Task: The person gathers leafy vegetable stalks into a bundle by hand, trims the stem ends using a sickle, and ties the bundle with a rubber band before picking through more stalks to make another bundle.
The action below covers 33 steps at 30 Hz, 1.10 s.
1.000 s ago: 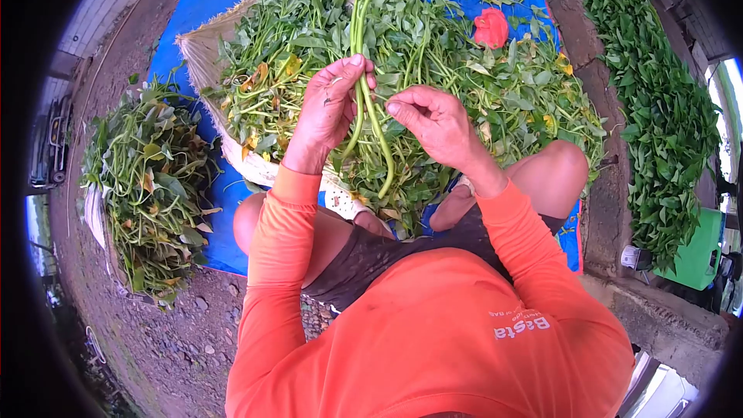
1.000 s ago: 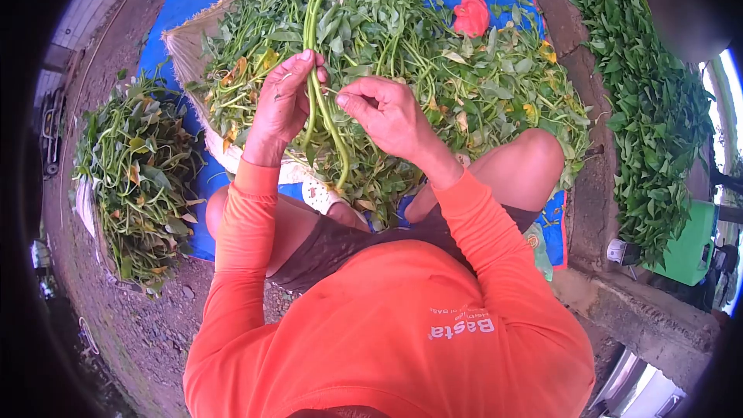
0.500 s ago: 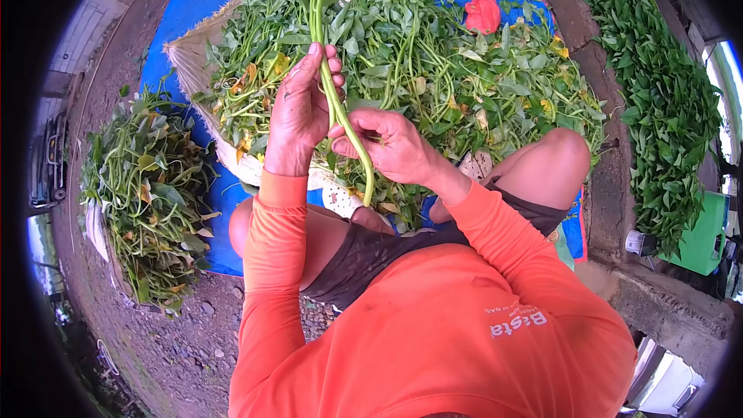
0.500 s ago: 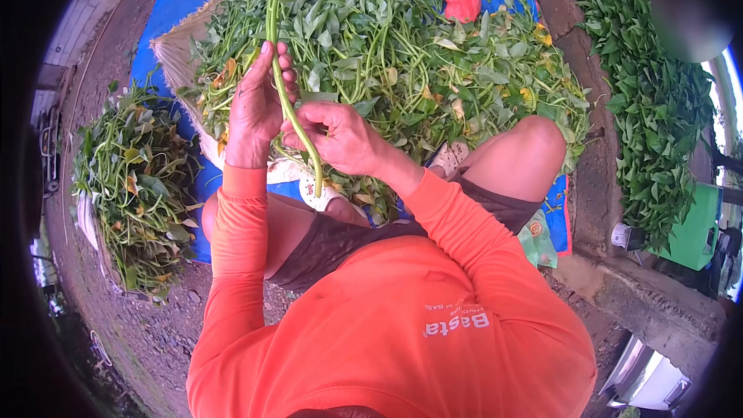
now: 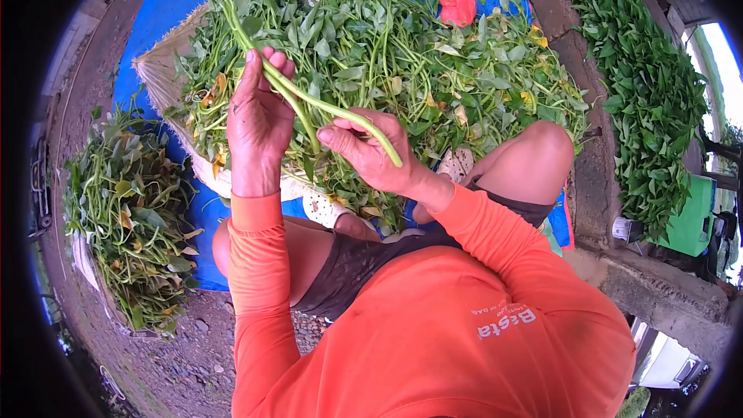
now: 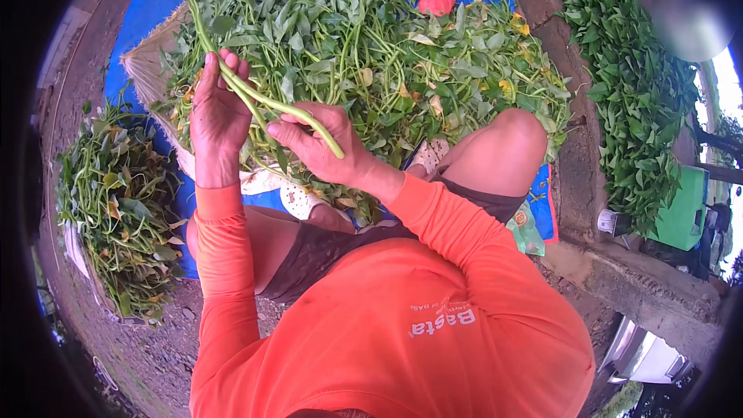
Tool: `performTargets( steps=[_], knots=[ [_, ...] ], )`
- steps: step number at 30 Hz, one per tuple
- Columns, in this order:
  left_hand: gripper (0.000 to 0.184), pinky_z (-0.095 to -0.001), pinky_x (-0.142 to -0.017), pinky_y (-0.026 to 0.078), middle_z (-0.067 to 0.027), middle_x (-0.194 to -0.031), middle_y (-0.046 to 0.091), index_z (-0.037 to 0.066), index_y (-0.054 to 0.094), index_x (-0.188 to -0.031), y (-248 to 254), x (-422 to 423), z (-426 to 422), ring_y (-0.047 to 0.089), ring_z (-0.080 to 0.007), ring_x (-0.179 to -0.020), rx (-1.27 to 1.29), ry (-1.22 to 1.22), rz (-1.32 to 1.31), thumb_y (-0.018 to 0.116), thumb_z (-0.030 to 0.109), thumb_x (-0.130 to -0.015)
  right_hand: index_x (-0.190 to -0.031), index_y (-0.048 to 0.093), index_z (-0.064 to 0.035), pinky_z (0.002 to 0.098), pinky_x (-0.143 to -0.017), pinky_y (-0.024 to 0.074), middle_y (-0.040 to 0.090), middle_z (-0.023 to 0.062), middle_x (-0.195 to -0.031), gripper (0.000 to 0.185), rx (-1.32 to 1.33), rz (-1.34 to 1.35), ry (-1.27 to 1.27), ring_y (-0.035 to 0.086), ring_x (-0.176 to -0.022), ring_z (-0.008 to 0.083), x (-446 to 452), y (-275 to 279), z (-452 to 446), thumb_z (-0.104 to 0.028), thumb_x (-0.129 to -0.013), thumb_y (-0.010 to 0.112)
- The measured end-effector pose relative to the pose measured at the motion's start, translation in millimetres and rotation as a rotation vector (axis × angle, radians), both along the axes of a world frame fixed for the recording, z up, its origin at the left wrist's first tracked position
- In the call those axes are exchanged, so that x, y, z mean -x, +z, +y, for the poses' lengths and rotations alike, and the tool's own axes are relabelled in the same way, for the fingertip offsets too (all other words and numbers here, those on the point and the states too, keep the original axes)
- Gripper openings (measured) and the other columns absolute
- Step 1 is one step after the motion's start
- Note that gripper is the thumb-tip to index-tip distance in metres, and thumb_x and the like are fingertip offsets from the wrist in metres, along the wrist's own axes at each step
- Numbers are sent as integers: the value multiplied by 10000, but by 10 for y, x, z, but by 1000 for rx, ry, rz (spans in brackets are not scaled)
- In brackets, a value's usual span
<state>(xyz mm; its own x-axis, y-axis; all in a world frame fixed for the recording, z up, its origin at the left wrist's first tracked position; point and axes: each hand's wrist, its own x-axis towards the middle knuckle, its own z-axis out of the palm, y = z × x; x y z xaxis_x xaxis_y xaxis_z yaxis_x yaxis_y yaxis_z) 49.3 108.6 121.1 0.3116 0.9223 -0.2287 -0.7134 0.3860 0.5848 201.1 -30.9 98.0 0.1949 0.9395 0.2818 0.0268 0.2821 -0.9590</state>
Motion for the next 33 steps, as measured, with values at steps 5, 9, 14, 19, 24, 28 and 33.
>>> performTargets(
  steps=[5, 9, 14, 19, 24, 28, 33],
  knots=[
    [283, -281, -782, 605, -87, -1026, 798, 36, 727, -1180, 224, 45, -50, 755, -157, -920, -149, 100, 267, 705, 296, -1072, -990, 760, -5, 281, -589, 431, 644, -35, -749, 163, 284, -151, -136, 532, -674, 54, -1373, -77, 115, -162, -1030, 751],
    [269, -270, -753, 602, -91, -989, 800, 25, 730, -1170, 278, 185, 93, 756, -147, -856, -188, 172, 347, 707, 275, -1072, -1158, 770, -27, 438, -932, 605, 770, 200, -947, 295, 342, -1270, -693, 764, -1008, 369, -2354, -719, 377, -210, -927, 789],
    [252, -229, -693, 589, -79, -936, 798, 26, 738, -1150, 347, 131, 190, 745, -126, -779, -210, 152, 374, 713, 263, -1067, -1048, 811, -43, 423, -950, 600, 784, 215, -1143, 238, 613, -567, -198, 764, -1055, 359, -1232, -1275, 922, -229, -951, 700],
    [265, -223, -682, 582, -77, -914, 793, 30, 749, -1134, 356, 98, 153, 734, -116, -761, -213, 123, 436, 727, 283, -1058, -997, 799, -1, 452, -946, 588, 778, 257, -1102, 281, 872, -768, -380, 747, -1059, 424, -925, -1702, 1663, -249, -869, 767],
    [273, -228, -702, 570, -58, -888, 783, 37, 758, -1122, 379, 223, 176, 719, -106, -744, -233, 145, 463, 732, 300, -1054, -962, 776, -59, 394, -746, 569, 737, 95, -864, 234, 790, -489, -296, 684, -789, 243, -1298, -1818, 1760, -260, -870, 851],
    [282, -212, -684, 549, -41, -886, 778, 48, 755, -1113, 403, 269, 178, 704, -90, -729, -228, 169, 461, 739, 322, -1048, -1298, 685, -77, 233, -600, 464, 728, -32, -931, 356, 751, 143, -75, 621, -760, 56, -1542, -807, 1391, -229, -996, 796],
    [256, -165, -548, 429, 12, -876, 742, 88, 743, -1092, 328, 211, 170, 682, -44, -709, -224, 133, 446, 753, 338, -1039, -1328, 698, -19, 279, -763, 582, 761, 19, -1070, 337, 528, 452, 100, 693, -873, 97, -1623, -41, 904, -168, -1030, 743]
  ],
)
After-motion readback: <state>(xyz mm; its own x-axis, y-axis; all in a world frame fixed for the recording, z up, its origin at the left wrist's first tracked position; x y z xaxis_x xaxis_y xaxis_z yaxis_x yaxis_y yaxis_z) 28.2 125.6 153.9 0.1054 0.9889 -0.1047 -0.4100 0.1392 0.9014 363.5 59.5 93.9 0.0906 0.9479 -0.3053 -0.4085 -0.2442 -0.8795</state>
